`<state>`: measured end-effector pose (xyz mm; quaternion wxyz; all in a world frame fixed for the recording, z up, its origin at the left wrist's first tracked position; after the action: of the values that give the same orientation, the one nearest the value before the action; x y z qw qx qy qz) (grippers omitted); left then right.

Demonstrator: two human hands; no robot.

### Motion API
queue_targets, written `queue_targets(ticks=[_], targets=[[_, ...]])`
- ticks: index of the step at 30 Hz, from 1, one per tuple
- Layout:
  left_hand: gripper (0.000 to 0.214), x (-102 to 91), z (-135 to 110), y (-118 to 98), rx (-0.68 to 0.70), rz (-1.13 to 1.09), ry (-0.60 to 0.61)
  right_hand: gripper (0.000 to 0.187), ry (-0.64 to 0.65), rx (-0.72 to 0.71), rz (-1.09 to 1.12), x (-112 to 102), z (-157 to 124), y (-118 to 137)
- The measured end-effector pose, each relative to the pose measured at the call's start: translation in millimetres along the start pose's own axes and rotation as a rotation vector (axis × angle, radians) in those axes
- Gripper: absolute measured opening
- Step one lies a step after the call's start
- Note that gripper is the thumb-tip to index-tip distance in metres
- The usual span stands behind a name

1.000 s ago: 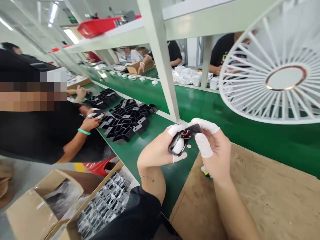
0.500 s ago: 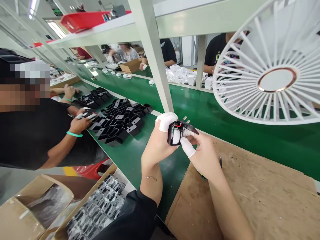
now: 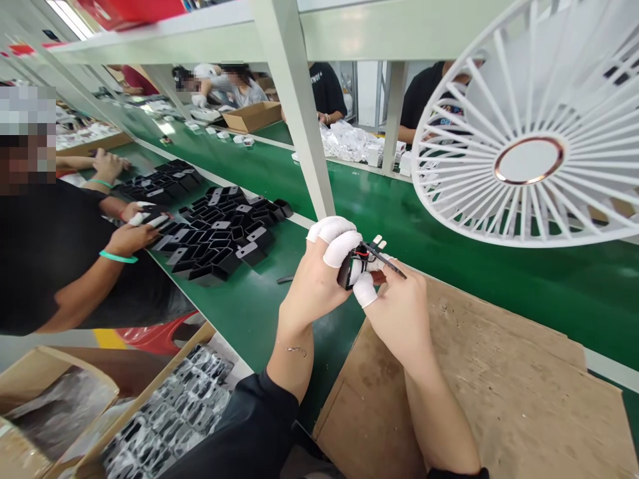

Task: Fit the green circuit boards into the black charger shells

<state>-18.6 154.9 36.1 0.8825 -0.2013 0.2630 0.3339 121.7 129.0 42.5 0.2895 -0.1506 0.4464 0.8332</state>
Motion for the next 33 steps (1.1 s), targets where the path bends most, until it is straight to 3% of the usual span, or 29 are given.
queue_targets(ticks=[6,11,14,18,22,25,27,30,33], targets=[[0.038,0.5,1.4,-2.1,0.045,-0.012,-0.025,0.015,-0.046,0.013,0.042,-0.8,1.4,-1.2],[0.037,0.7,1.5,-1.9,0.058,-0.059,-0.031,0.015,-0.032,0.124,0.184,1.1,2.0,-9.4],[0.038,1.5,1.1,-0.4,0.046,-0.114,-0.016,0.020,0.031,0.142,0.247,-4.1,4.6,-14.8],[0.040,3.9,1.0,0.8,0.031,-0.133,-0.022,0.006,0.257,0.079,0.350,-11.5,6.6,-15.4],[0.042,6.1,0.9,0.2,0.049,-0.143,-0.043,0.005,0.210,0.096,0.309,-12.1,4.8,-11.8],[0.043,5.8,0.6,1.2,0.044,-0.208,-0.084,0.005,0.247,0.123,0.461,-6.8,4.3,-13.2],[0.044,5.4,0.6,2.4,0.018,-0.260,-0.117,0.014,0.260,0.145,0.646,-0.9,4.7,-16.6],[0.045,7.0,1.2,2.6,-0.030,-0.309,-0.178,0.034,0.153,0.219,0.889,10.6,4.4,-20.3],[0.047,12.2,1.8,0.3,-0.050,-0.319,-0.241,0.054,0.159,0.300,1.006,21.6,1.6,-16.7]])
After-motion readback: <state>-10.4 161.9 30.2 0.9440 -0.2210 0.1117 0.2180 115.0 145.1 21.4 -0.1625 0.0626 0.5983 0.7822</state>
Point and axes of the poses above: each hand's wrist, its own z-axis towards the middle knuckle, its own x-axis out of the palm, y = z × x, the point moved 1 cm from there along z, towards the middle knuckle, and after that the axes turned 2 degrees about -y, right-handed, at the moved point
